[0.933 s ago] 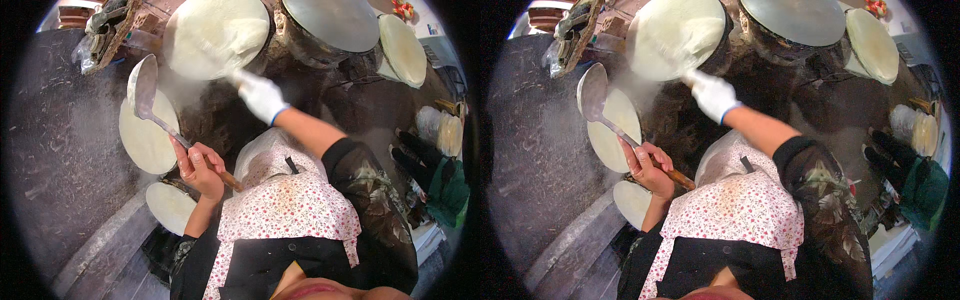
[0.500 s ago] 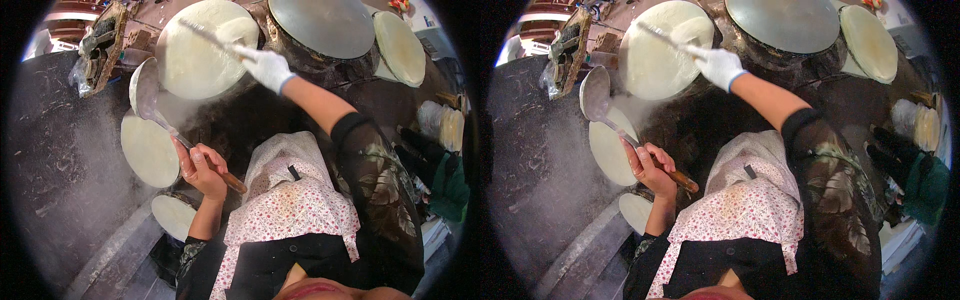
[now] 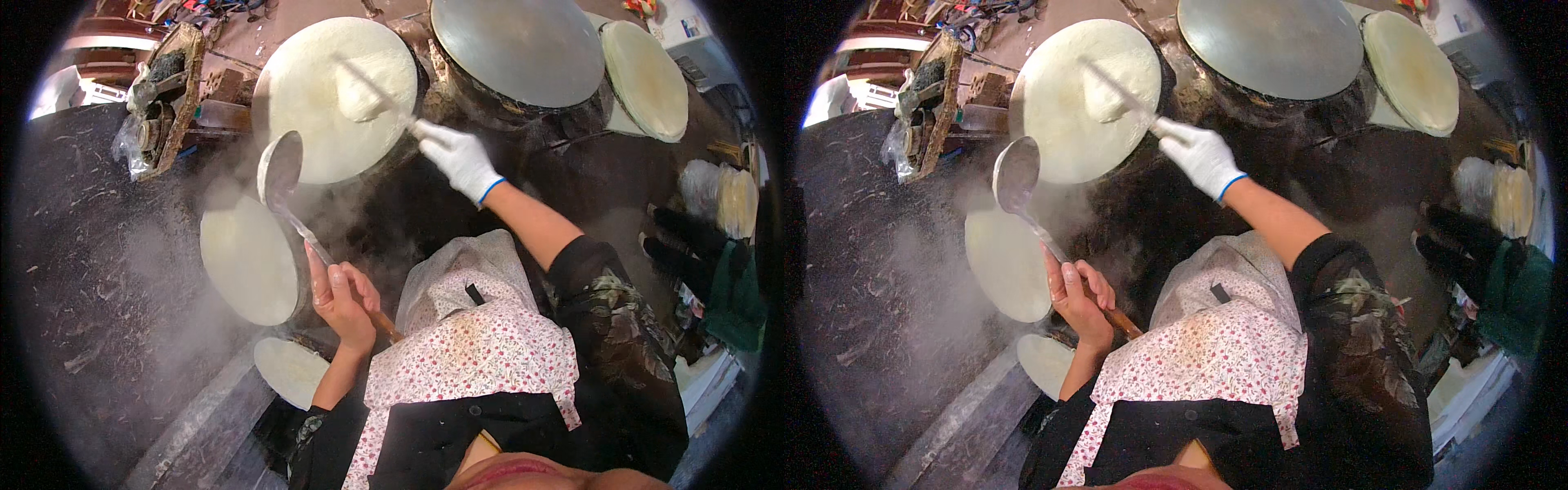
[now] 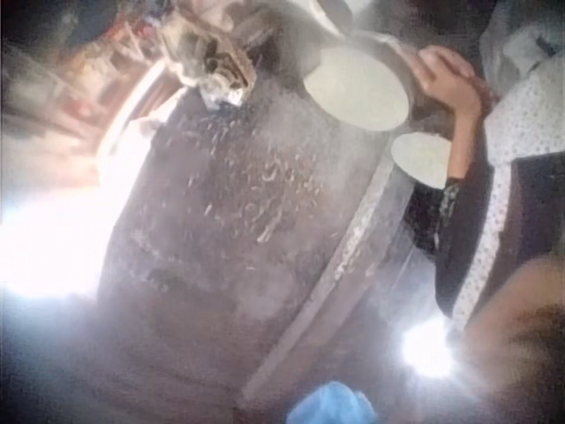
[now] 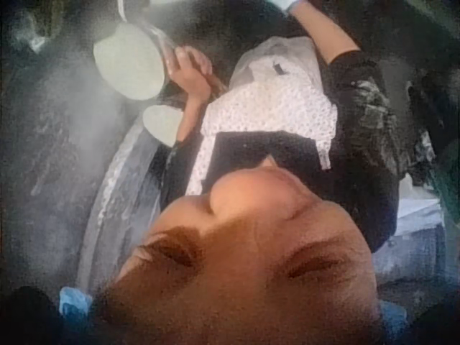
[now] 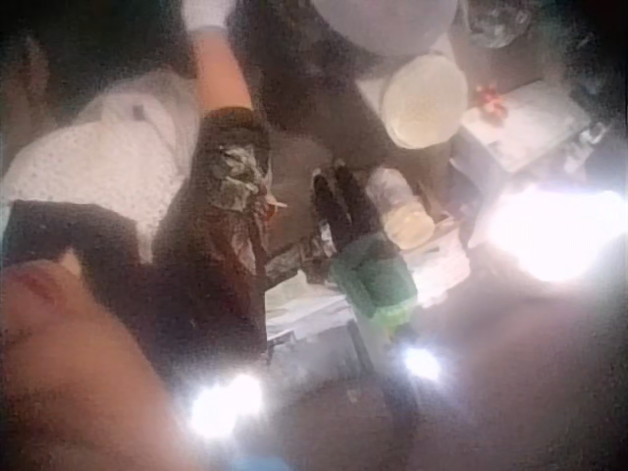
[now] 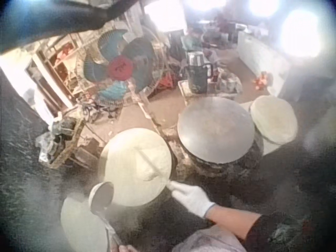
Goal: The person ladles batter onto multiple hot griddles, spreads it into thin circles, and flips the crepes as they cook. They repeatedly remove finished crepes and place them on a stack while continuing to cook new ones.
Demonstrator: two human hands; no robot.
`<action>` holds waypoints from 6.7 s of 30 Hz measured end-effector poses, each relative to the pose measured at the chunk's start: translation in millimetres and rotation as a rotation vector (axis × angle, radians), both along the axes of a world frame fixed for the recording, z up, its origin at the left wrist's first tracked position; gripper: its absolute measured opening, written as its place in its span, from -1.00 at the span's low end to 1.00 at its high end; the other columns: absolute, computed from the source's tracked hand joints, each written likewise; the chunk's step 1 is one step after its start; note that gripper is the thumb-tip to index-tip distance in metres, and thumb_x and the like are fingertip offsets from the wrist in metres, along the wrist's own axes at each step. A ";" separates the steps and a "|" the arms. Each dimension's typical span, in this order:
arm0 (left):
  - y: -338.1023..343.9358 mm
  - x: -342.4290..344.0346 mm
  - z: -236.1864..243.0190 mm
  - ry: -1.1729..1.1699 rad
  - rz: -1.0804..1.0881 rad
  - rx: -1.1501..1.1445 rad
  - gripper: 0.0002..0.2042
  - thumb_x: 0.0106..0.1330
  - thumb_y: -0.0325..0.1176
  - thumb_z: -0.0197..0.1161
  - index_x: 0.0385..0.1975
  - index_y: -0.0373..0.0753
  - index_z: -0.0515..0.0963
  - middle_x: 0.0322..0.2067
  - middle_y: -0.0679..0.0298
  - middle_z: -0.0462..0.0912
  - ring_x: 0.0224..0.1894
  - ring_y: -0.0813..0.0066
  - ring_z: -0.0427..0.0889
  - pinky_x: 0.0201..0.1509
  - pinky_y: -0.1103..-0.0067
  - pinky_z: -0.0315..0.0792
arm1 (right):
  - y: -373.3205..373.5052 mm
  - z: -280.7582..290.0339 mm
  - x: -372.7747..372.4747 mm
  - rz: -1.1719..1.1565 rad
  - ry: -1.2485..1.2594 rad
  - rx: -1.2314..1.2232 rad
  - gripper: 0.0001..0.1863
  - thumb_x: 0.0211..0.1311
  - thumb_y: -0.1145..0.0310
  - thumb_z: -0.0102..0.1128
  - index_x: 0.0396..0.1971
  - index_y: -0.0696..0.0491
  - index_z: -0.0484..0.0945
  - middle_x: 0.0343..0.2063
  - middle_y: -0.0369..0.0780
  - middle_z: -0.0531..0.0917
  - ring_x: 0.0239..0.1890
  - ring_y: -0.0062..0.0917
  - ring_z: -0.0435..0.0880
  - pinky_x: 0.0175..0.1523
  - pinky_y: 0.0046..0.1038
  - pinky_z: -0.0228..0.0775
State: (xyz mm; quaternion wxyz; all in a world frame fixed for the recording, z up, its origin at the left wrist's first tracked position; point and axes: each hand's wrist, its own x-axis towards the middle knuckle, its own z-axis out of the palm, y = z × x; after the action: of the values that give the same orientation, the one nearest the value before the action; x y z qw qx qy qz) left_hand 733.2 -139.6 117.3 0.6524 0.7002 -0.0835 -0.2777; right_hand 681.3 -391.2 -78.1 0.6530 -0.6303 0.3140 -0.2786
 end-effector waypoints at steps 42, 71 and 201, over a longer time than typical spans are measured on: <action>40.2 61.5 54.5 1.347 0.249 -0.847 -0.51 0.75 -0.11 -0.27 -0.51 -0.21 0.26 -0.67 0.37 0.29 -0.76 0.63 0.29 -0.70 0.63 0.37 | 54.2 77.6 -47.5 0.313 0.471 -0.169 -0.53 0.42 0.05 0.27 0.30 -0.32 0.59 0.13 -0.11 0.72 0.17 -0.26 0.73 0.28 -0.39 0.52; -253.8 -40.7 79.7 1.485 0.023 -0.848 -0.69 0.71 -0.35 -0.19 -0.41 -0.22 0.25 -0.58 0.34 0.34 -0.65 0.58 0.41 -0.62 0.60 0.50 | -83.0 60.3 -126.7 0.818 0.582 -0.362 -0.45 0.48 0.14 0.12 0.45 -0.46 0.39 -0.02 -0.04 0.76 -0.09 -0.16 0.80 0.02 -0.20 0.62; -250.9 -230.1 -51.6 -0.194 -0.069 0.210 -0.44 0.65 -0.45 -0.03 0.61 -0.20 0.10 -0.60 0.41 0.45 -0.68 0.76 0.33 -0.61 0.74 0.28 | -346.0 50.4 -213.0 0.432 0.382 -0.246 -0.54 0.39 0.14 0.28 0.23 -0.05 0.67 -0.11 -0.08 0.80 -0.26 -0.40 0.74 -0.09 -0.41 0.56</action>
State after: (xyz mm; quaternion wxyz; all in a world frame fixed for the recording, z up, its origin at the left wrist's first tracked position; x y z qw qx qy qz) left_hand 503.1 -390.4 65.7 0.5547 0.7847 -0.1407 -0.2380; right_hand 468.3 -737.2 -27.8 0.5452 -0.7976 0.2541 -0.0458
